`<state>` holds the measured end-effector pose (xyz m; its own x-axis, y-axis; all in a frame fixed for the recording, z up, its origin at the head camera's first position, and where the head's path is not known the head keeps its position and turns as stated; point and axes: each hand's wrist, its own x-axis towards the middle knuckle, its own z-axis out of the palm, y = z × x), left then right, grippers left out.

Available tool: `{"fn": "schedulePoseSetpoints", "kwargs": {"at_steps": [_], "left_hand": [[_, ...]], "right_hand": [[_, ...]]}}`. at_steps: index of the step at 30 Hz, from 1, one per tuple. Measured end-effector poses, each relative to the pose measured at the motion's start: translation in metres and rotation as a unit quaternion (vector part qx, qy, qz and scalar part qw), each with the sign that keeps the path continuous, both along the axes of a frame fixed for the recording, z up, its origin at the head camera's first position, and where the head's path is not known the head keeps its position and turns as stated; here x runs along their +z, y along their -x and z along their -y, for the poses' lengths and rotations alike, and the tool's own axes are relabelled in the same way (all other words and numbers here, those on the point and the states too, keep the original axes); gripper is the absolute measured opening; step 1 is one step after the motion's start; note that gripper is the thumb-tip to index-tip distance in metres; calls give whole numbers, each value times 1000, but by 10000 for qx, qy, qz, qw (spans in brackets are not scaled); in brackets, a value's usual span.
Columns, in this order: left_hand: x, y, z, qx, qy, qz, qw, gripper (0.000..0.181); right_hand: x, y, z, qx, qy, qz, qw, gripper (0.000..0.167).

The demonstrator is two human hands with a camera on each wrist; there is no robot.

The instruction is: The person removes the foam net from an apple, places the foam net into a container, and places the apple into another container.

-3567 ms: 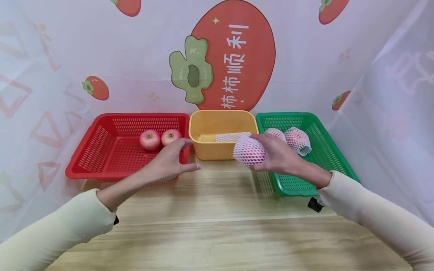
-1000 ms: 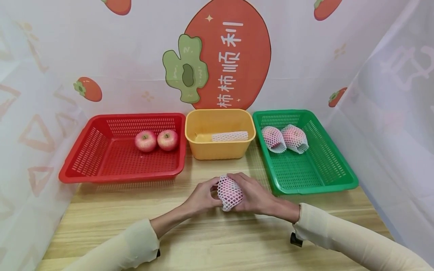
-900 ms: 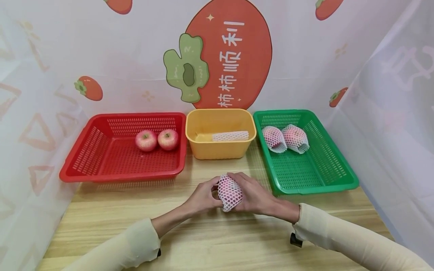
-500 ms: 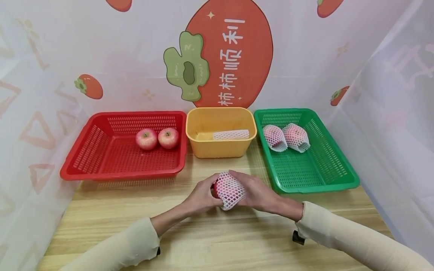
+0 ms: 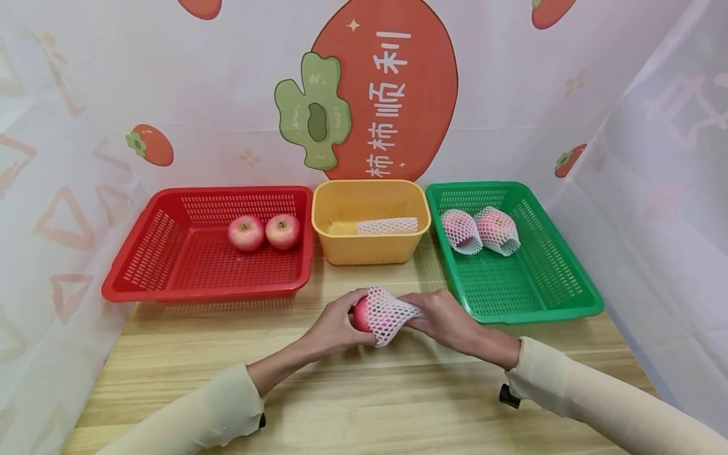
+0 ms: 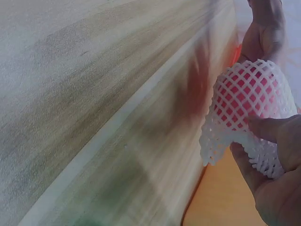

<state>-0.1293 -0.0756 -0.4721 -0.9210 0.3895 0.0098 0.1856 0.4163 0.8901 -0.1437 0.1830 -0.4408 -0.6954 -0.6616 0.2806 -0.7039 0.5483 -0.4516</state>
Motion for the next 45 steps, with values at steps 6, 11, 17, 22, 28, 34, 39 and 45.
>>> {"fn": "schedulePoseSetpoints", "kwargs": {"at_steps": [6,11,17,22,28,34,39,45], "left_hand": [[3,-1,2,-45,58,-31,10000,90],[4,-2,5,-101,82,-37,9999,89],[1,-3,12,-97,142,13,9999,86],[2,-4,19,-75,25,104,9999,80],[9,-5,25,-93,-113,221,9996,77],[20,-7,32,-109,-161,267,9995,79],[29,-9,39,-115,-215,272,9993,79],[44,-10,47,19,-222,193,9996,79]], "right_hand": [[0,1,-2,-164,99,-299,9994,18],[5,3,-4,-291,73,-302,9991,15],[16,6,-6,-397,92,-289,9988,16],[26,9,-7,-443,49,-395,9982,17],[38,14,-9,-463,46,-515,9976,19],[56,22,-9,-445,113,-640,9969,17],[74,30,-7,-518,136,-579,9969,19],[99,45,-4,-570,295,-501,9967,26]]}}
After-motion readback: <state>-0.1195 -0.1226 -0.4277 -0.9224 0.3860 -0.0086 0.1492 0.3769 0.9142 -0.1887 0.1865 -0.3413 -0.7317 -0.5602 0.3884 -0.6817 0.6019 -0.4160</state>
